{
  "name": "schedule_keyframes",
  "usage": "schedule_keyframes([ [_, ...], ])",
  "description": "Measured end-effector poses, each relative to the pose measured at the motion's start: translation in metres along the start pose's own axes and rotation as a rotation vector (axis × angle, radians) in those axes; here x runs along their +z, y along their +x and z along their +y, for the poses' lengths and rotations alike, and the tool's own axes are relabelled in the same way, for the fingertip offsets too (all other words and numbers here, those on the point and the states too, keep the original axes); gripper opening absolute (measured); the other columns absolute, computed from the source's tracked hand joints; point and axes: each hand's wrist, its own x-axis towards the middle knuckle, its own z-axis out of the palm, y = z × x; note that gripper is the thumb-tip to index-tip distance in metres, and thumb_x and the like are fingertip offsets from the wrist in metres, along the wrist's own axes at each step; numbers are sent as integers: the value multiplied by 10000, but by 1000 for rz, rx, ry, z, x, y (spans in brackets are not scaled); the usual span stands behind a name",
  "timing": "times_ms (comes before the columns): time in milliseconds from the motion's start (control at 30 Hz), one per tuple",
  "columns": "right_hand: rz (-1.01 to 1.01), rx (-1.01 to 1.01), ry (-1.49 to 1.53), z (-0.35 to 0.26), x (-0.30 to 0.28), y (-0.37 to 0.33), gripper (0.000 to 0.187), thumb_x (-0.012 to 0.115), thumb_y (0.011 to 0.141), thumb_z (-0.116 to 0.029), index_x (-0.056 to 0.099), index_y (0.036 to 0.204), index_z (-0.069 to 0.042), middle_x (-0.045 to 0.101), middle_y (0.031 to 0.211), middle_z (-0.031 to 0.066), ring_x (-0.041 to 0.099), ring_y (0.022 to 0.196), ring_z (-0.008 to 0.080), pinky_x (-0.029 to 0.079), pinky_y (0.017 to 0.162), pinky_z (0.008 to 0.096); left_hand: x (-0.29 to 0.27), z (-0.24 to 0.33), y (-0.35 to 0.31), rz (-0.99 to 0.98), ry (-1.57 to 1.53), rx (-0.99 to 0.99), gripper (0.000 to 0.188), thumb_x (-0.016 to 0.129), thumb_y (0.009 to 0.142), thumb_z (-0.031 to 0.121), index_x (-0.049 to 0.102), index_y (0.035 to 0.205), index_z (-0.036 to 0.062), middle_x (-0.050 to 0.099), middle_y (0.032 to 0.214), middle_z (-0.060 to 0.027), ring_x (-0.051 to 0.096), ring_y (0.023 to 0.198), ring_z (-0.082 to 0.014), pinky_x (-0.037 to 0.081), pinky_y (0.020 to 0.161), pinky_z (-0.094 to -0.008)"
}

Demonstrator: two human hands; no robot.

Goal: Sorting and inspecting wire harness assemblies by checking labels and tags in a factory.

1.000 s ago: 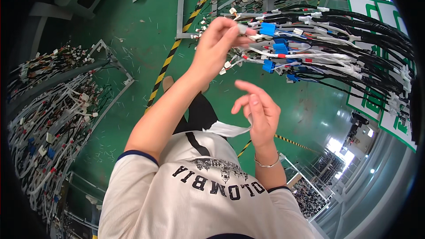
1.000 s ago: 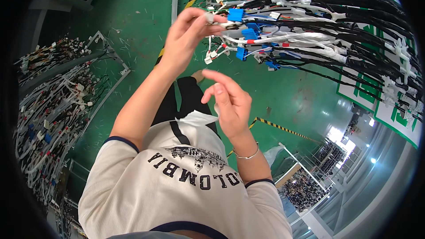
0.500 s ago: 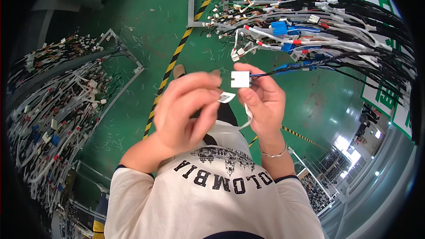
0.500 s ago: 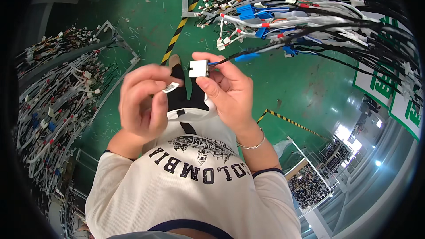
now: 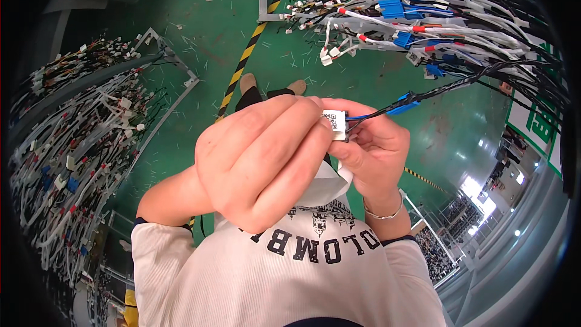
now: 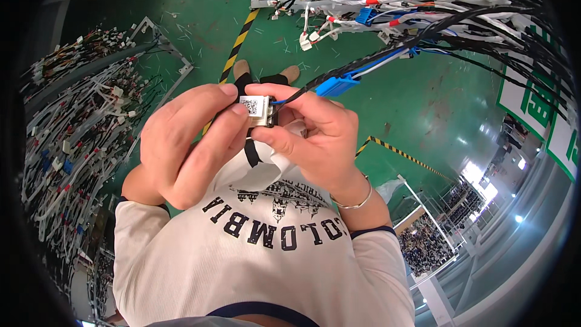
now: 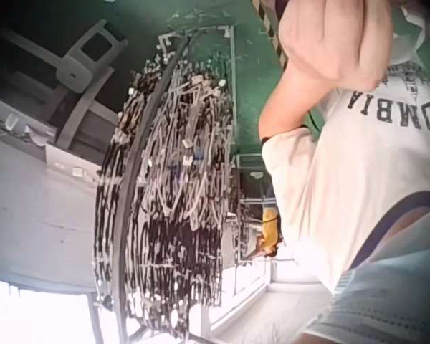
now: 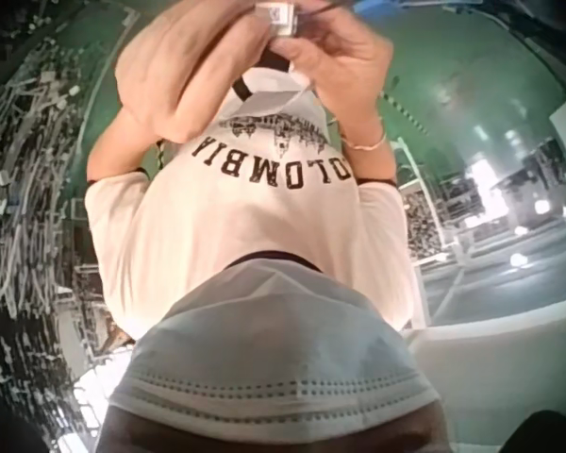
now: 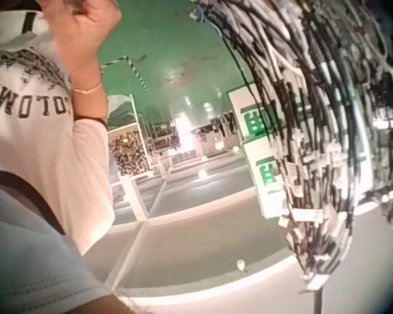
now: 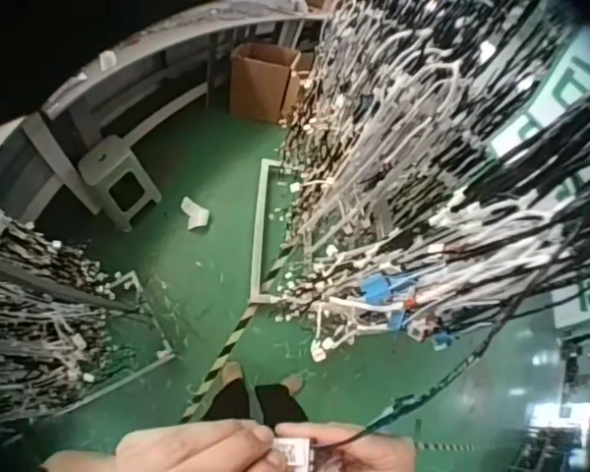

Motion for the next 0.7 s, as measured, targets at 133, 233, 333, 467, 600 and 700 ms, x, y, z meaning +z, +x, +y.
schedule_keyframes([
  [133,2,-27,2,3,0,0,406,765,823,-4,650,1209,41,681,827,-5,506,635,-9,375,533,151,7,-3,-2,99,52,88,305,687,555,43,652,818,-106,648,828,-174,667,717,-259,558,601,-292],
  [233,11,-9,-7,1,1,0,409,766,824,-8,648,1213,42,674,820,-11,493,628,-11,365,528,152,7,-3,-3,91,38,91,297,689,566,38,649,819,-112,649,824,-178,672,723,-263,568,616,-297],
  [333,24,-26,5,2,3,1,409,763,826,-7,647,1215,41,669,819,-12,488,628,-12,353,523,152,8,-3,-2,92,30,84,295,689,570,39,647,819,-113,650,824,-181,673,726,-265,573,622,-300],
  [467,3,-18,-16,2,-1,2,409,762,826,-4,646,1216,41,664,824,-13,495,639,-10,360,529,150,8,-6,-1,85,27,103,285,684,572,44,640,810,-107,652,827,-185,673,727,-268,581,627,-302],
  [600,-1,-6,-8,1,-1,3,406,754,834,-4,642,1221,40,664,847,-10,515,665,-4,375,542,147,-1,-2,2,-18,-66,29,302,748,608,-35,655,874,-143,673,879,-245,700,764,-320,604,636,-334],
  [700,0,-5,10,1,0,3,401,748,841,-8,639,1225,40,665,859,-9,521,676,-1,378,547,145,0,-1,2,-16,-67,32,320,740,581,-34,654,869,-145,671,883,-247,697,768,-322,606,640,-338],
])
